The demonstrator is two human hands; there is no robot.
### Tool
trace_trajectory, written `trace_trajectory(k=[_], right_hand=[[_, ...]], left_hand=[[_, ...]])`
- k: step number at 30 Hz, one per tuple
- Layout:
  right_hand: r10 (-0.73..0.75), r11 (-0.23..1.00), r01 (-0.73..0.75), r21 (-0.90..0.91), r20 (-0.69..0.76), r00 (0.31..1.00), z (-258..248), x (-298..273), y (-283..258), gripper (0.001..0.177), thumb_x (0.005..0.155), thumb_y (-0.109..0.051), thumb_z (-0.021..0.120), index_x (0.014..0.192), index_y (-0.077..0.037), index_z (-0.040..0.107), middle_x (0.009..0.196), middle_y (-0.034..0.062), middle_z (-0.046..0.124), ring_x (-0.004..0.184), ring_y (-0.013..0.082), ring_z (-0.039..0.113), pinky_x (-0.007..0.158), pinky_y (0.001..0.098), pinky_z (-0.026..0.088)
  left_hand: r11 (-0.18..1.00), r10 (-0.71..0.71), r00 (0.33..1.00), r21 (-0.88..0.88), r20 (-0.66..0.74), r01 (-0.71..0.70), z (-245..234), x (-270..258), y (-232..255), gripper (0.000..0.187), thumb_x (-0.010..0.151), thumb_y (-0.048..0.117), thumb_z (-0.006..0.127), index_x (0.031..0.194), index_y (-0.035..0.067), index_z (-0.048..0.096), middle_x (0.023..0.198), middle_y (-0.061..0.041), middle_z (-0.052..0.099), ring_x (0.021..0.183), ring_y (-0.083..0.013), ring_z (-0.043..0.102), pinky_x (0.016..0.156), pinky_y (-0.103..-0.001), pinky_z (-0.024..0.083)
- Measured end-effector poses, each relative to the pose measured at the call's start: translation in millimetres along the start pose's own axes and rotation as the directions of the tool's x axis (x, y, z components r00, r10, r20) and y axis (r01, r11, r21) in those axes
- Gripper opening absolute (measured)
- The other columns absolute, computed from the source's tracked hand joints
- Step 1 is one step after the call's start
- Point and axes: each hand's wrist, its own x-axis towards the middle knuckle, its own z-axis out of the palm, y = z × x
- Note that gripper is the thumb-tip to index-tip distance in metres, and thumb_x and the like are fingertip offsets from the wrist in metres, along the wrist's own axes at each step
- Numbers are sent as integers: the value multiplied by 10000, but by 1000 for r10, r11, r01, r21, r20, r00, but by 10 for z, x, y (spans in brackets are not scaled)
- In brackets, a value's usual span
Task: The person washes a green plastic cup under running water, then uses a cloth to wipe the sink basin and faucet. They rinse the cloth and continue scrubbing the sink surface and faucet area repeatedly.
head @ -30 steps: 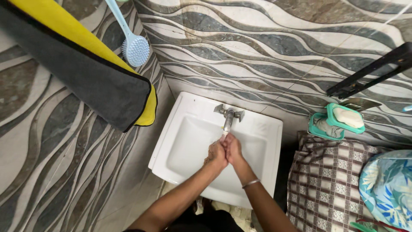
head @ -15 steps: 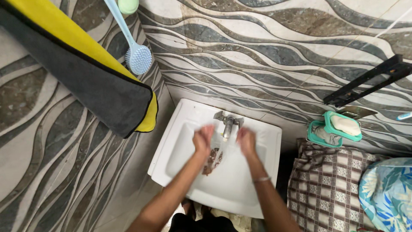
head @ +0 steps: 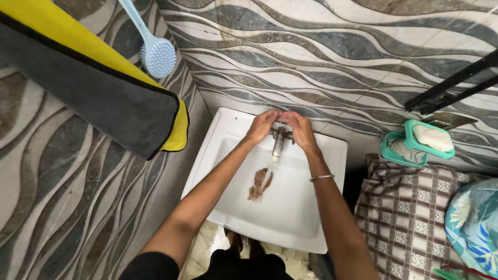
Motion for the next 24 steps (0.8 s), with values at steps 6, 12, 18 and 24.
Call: trace_trajectory(k=[6,12,18,24], right_hand=[[-163,630,-54,-775,-200,966,-236,-727,322,340,1017,-82,476,1301,-5,647,1383,132,658,1312,279,566,1125,458,416],[-228,528,2,-849,-139,964,657,-839,705,539,1042,-322,576,1451,22,508,1568,219,466,1469,350,390,1223,501,281],[-157,362,-95,-927,-161,974,-9,-1263,756,696,1032,-400,543,1524,68,390,1611,244,369,1509,349,318,1226,519,228],[-197,264,-317,-911,-372,907,403,-1112,759,740,1045,-383,559,1553,101,321,1659,258,297,1564,368,257,1270,518,200]], left_hand=[[692,202,976,718,-86,-80,-602,-373,-425,437,1064,283,476,1375,-1,590,1340,-170,586,1242,-291,493,1052,-406,392],[275,145,952,913,270,-301,-153,-631,-729,516,1069,349,426,1466,24,473,1560,-149,437,1530,-334,270,1234,-524,215],[294,228,953,919,199,-262,-693,-789,-526,642,1079,378,432,1553,-45,343,1644,-240,301,1528,-353,232,1230,-500,179],[226,137,960,936,245,-271,-533,-1032,-539,632,1064,345,453,1576,-10,341,1671,-178,289,1539,-358,238,1248,-478,209]])
